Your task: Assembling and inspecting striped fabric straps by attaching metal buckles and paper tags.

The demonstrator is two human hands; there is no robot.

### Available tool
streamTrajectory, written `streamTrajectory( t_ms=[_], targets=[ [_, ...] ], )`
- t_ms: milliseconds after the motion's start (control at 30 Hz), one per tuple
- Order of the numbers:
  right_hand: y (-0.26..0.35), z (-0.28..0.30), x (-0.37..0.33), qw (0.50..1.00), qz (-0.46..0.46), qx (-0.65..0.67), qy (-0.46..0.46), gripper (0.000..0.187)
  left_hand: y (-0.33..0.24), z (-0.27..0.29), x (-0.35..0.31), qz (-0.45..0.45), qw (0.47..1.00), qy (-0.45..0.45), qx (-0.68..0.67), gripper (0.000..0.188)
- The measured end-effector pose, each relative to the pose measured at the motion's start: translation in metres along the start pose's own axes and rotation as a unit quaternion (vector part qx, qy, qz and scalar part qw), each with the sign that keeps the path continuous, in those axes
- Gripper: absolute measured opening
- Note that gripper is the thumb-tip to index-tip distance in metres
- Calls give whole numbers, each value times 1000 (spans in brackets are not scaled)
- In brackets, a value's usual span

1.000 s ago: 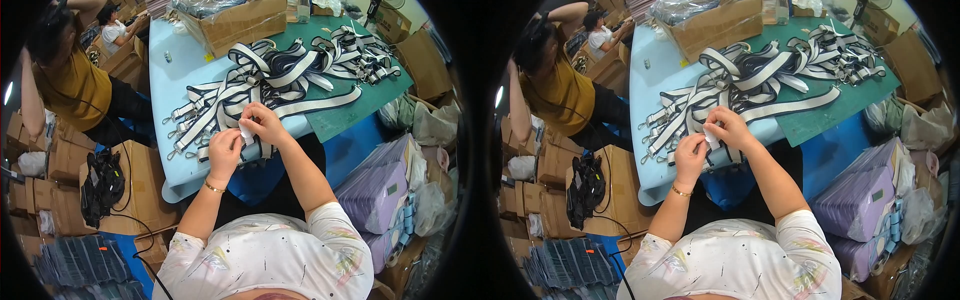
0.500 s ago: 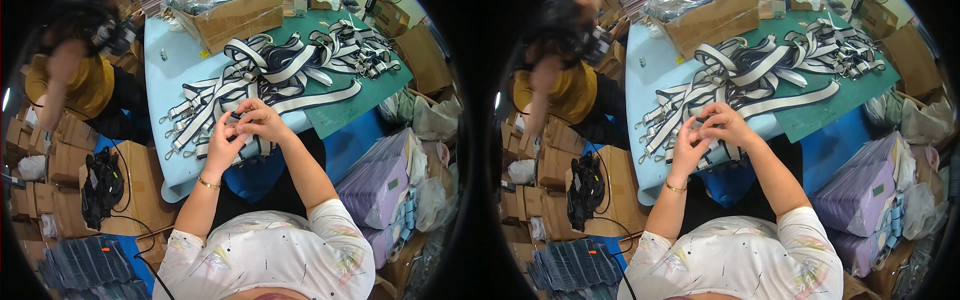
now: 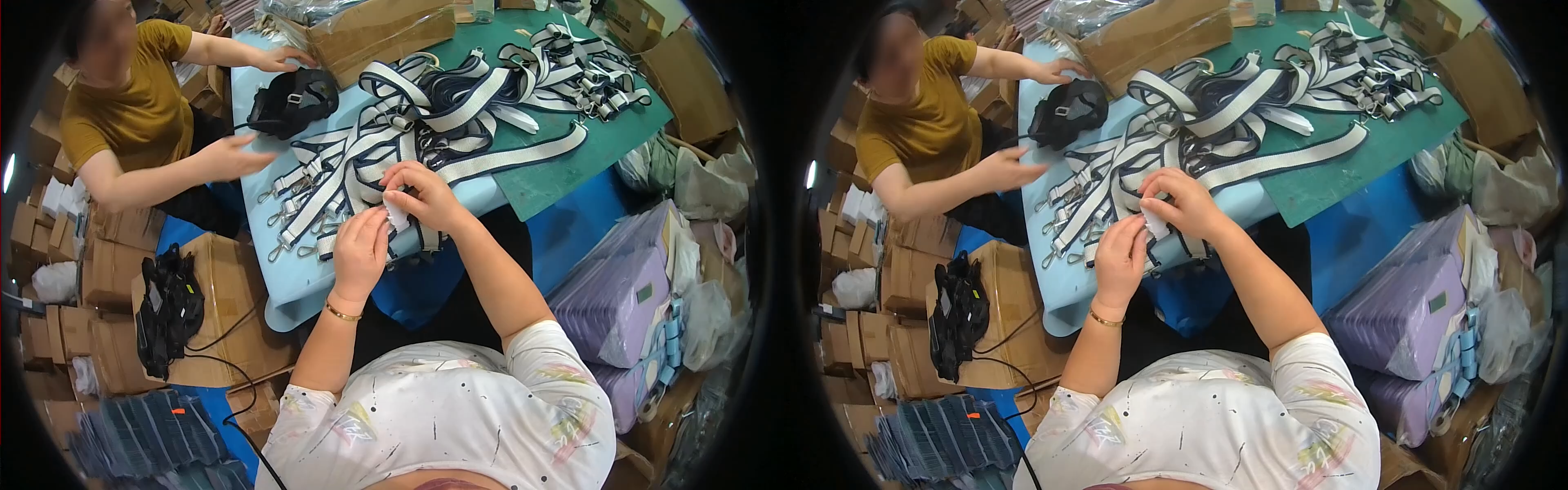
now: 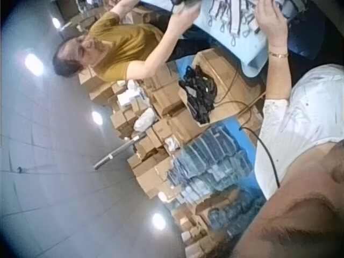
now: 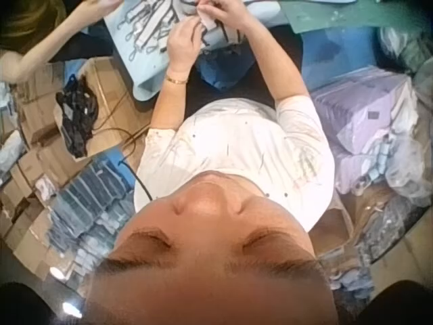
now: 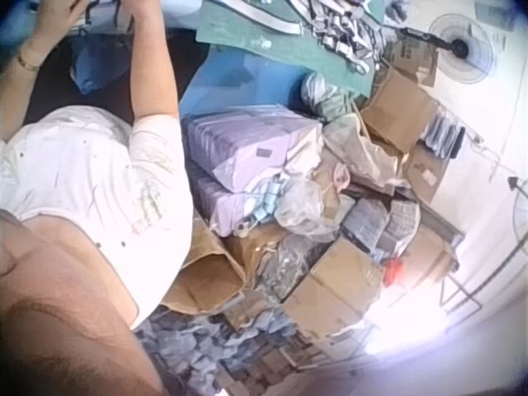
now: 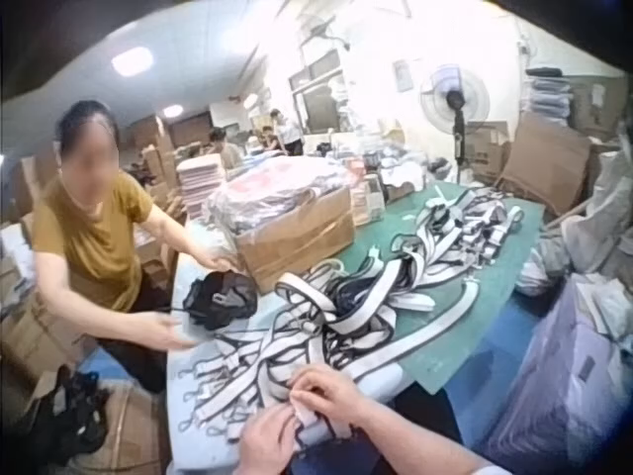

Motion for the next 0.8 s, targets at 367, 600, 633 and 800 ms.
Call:
streamTrajectory(
  t_ms=[367, 600, 633, 800],
  targets=[
    [-5, 5, -1, 999, -12, -15, -35, 9, 33, -13, -12, 148, 967, 9, -207, 29],
    [12, -4, 1, 997, 69, -7, 43, 12, 39, -31, 9, 246, 938, 56, -236, 50],
    [11, -7, 1, 997, 58, 6, 44, 13, 39, -34, 9, 254, 935, 82, -232, 51],
    [1, 1, -3, 1000, 19, 19, -10, 9, 29, -31, 8, 176, 948, 71, -254, 52]
  ],
)
Point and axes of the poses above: each hand's wrist, its own x-axis towards the middle knuckle, its own z-axis out of the back of the hand, y = z × x, the point moved 9 cm from there along x, towards the middle knuckle, and after that the axes turned 3 degrees about -x, right-handed, at the moved point
